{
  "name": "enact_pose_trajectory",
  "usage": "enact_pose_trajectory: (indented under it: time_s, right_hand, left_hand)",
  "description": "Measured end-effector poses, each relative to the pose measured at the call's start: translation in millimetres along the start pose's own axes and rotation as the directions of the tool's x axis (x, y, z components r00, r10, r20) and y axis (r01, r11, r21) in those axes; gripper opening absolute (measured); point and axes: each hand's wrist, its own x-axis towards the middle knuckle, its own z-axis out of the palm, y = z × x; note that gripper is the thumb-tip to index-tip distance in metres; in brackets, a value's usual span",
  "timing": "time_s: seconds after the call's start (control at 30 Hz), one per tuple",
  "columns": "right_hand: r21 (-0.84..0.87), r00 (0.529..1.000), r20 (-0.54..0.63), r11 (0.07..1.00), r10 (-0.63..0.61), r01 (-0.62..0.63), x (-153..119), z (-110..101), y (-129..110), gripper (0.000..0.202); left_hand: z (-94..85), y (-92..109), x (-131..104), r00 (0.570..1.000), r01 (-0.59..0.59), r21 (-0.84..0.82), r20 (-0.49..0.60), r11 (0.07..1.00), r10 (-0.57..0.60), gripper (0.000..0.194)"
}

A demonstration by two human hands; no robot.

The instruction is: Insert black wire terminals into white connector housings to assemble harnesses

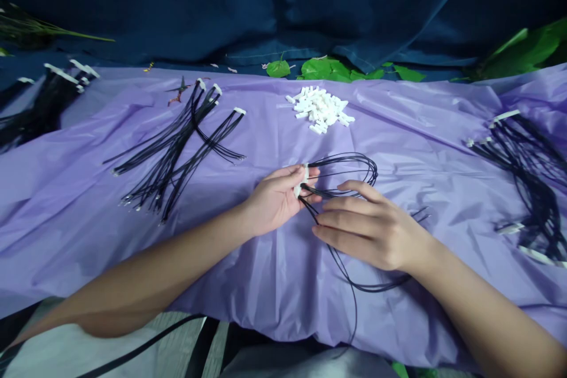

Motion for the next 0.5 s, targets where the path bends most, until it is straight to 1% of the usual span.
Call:
enact_pose_trajectory:
  time_s: [0.23, 0.33, 0.5]
  right_hand:
    - [0.179, 0.998, -0.043, 0.983, 0.042, -0.033, -2.5, -1.5, 7.0, 0.012]
    - [0.190, 0.999, -0.040, 0.982, 0.026, -0.018, -3.7, -0.3, 7.4, 0.014]
    - [0.159, 1.000, -0.018, 0.987, 0.001, 0.002, -4.9, 1.5, 5.2, 0.016]
  left_hand:
    - [-2.1, -1.1, 1.0, 1.000, 0.004, 0.020, 0.000, 1.000, -0.004, 0.012]
    - [-1.8, -1.3, 0.6, 1.000, 0.001, 0.018, -0.003, 1.000, -0.001, 0.012]
    - [-2.2, -2.0, 0.9, 1.000, -0.006, 0.007, 0.012, 1.000, 0.006, 0.012]
